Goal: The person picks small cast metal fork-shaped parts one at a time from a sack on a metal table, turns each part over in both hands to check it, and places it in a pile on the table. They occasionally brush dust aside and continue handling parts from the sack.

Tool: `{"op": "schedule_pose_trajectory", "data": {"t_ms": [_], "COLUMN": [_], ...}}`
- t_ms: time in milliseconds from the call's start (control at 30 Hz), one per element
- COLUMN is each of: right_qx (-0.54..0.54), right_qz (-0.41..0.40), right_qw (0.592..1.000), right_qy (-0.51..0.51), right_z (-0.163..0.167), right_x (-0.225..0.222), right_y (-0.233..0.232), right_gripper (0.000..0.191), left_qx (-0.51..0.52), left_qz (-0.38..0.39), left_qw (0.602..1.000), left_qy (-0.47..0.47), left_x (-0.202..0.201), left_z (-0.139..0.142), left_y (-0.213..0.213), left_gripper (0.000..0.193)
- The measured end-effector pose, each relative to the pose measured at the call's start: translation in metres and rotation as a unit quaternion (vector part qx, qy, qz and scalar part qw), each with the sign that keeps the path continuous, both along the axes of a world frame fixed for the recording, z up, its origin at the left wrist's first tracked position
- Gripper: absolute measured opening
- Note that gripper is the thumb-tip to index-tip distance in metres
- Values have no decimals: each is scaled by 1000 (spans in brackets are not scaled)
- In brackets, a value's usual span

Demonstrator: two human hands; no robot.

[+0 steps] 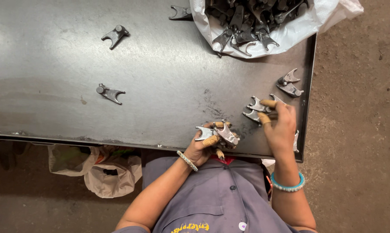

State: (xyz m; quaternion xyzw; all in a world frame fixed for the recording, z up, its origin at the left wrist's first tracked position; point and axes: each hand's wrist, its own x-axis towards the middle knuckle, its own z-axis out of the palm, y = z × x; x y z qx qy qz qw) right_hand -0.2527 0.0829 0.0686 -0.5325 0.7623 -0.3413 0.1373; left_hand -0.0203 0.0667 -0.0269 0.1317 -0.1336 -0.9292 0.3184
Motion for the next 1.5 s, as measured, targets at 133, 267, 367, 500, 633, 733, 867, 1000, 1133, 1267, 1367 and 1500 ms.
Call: {"op": "schedule_pose_trajectory", "data": {"t_ms": [133, 267, 367, 500, 633, 733, 867, 1000, 1133, 1267, 1367, 1500], "right_qx": [27, 33, 27, -67, -79, -60, -41, 17, 35, -37, -59, -31], "right_qz": [44, 35, 3, 8, 16, 40, 60, 83, 143, 208, 190, 41], "right_qw": [993, 992, 999, 915, 770, 734, 735, 830, 947, 977, 980, 999], "right_qy": [104, 118, 19, -398, -634, -676, -675, -552, -286, 14, -31, -14], "right_z": [-6, -22, -40, -56, -61, -60, -46, -17, 7, 29, 35, 24], "right_x": [-18, -26, -36, -51, -61, -63, -54, -20, 45, 72, 67, 36], "right_y": [-8, -7, -8, 5, 24, 29, 29, 33, 41, 41, 36, 26], "right_gripper": [41, 33, 31, 41, 46, 46, 47, 45, 40, 36, 31, 34], "left_qx": [16, 23, 28, 4, -19, -48, -83, -77, -31, -8, 27, 1], "left_qz": [-7, -14, -24, -27, -40, -43, -36, -8, -32, -34, -21, -47], "left_qw": [1000, 999, 999, 1000, 999, 998, 996, 995, 999, 998, 996, 998], "left_qy": [0, 19, 7, -5, -8, -13, -4, 58, 12, -57, -77, -32], "left_x": [2, 2, 1, 2, 1, -2, -7, -11, -10, -12, -12, -7], "left_z": [4, 3, 4, 14, 19, 15, 1, -10, -12, -13, -16, -17], "left_y": [-3, -2, -2, -4, -7, -5, 1, 3, 4, 4, 3, 3], "left_gripper": [59, 59, 59, 59, 61, 63, 65, 76, 73, 64, 59, 62]}}
